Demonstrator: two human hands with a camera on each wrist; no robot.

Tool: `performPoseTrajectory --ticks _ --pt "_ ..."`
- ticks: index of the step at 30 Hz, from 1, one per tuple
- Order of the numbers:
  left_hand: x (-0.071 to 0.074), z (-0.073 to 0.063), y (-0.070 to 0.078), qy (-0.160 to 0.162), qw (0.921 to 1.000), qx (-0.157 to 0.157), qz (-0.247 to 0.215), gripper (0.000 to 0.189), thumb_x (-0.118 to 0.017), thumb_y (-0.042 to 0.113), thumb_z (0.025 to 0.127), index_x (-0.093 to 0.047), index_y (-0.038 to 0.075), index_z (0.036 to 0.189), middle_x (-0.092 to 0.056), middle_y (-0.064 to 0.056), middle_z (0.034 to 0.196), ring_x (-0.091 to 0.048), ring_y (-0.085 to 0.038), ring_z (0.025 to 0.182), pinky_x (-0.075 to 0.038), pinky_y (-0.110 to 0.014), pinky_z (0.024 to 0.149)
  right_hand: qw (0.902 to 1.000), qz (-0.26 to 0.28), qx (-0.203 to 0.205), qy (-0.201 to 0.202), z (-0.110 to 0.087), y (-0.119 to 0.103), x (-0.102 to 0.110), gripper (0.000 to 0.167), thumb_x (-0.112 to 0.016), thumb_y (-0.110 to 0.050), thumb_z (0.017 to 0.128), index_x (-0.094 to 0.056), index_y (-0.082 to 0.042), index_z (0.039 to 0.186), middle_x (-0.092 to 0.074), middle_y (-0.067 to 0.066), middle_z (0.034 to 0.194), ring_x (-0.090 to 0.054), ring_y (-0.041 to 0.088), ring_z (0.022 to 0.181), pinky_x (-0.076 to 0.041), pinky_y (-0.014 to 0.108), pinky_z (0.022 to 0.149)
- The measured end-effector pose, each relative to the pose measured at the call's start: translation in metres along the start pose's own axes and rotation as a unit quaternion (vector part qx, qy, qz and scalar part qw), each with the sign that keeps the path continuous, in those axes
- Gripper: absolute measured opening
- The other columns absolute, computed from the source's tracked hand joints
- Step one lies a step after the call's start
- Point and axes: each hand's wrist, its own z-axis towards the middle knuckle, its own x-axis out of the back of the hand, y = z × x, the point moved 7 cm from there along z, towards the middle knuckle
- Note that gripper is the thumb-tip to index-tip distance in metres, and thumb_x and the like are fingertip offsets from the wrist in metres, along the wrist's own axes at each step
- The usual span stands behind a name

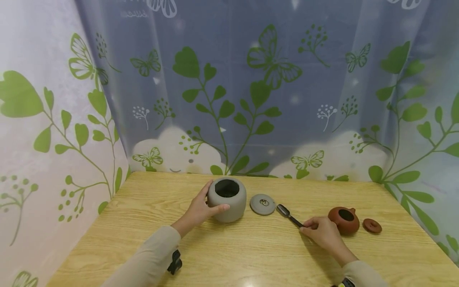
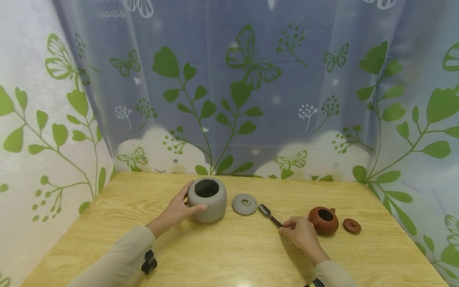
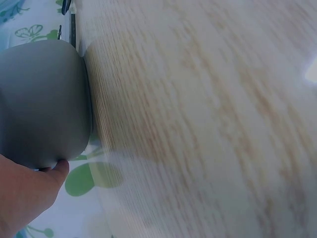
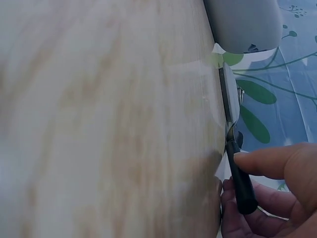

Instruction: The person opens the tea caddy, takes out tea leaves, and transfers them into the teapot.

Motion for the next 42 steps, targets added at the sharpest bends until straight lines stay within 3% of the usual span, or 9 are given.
performPoseTrajectory --ticks 18,25,31,37,42 --pt "-0.001 0.002 0.002 -0.003 1.0000 -0.002 0.009 0.099 -0.077 0.024 0.083 -0.012 0.006 0.154 -0.020 -0.018 0.157 -0.021 -0.037 0.143 -0.032 -0.056 0.108 0.9999 -0.008 -0.002 -0.015 0.000 0.001 -0.002 0.012 -0.076 -0.016 0.082 -0.072 -0.005 0.087 -0.066 -0.002 0.073 -0.058 0.012 0.066 -0.046 0.029 0.057" --pt "-0.004 0.018 -0.031 0.010 0.9999 -0.006 0.012 0.102 -0.079 0.031 0.080 -0.012 0.014 0.155 -0.020 -0.013 0.158 -0.021 -0.034 0.144 -0.031 -0.056 0.109 0.9999 0.000 0.001 -0.017 -0.001 -0.001 -0.002 0.013 -0.076 -0.016 0.081 -0.072 -0.005 0.087 -0.066 -0.002 0.074 -0.058 0.012 0.068 -0.047 0.029 0.059" --pt "-0.003 0.020 -0.038 0.011 0.9998 -0.001 0.016 0.107 -0.080 0.043 0.076 -0.012 0.020 0.156 -0.019 -0.008 0.158 -0.020 -0.032 0.144 -0.031 -0.055 0.109 0.9998 0.002 0.006 -0.018 -0.002 -0.003 -0.002 0.013 -0.075 -0.016 0.082 -0.073 -0.004 0.089 -0.067 -0.001 0.076 -0.060 0.013 0.070 -0.048 0.030 0.061" --pt "0.000 0.020 -0.034 0.004 0.9993 0.005 0.036 0.111 -0.082 0.046 0.073 -0.012 0.020 0.156 -0.018 -0.008 0.159 -0.020 -0.032 0.144 -0.028 -0.056 0.111 0.9995 0.011 0.013 -0.027 -0.002 -0.007 0.002 0.021 -0.073 -0.019 0.085 -0.073 -0.003 0.099 -0.071 0.005 0.089 -0.066 0.022 0.083 -0.054 0.039 0.069" --pt "0.002 0.023 -0.012 0.021 0.9965 -0.048 0.065 0.107 -0.082 0.045 0.073 -0.018 0.020 0.155 -0.018 -0.008 0.159 -0.022 -0.031 0.144 -0.028 -0.055 0.111 0.9988 0.037 0.017 -0.028 -0.003 -0.014 0.017 0.031 -0.070 -0.024 0.089 -0.070 0.000 0.109 -0.071 0.012 0.100 -0.066 0.028 0.090 -0.054 0.043 0.074"
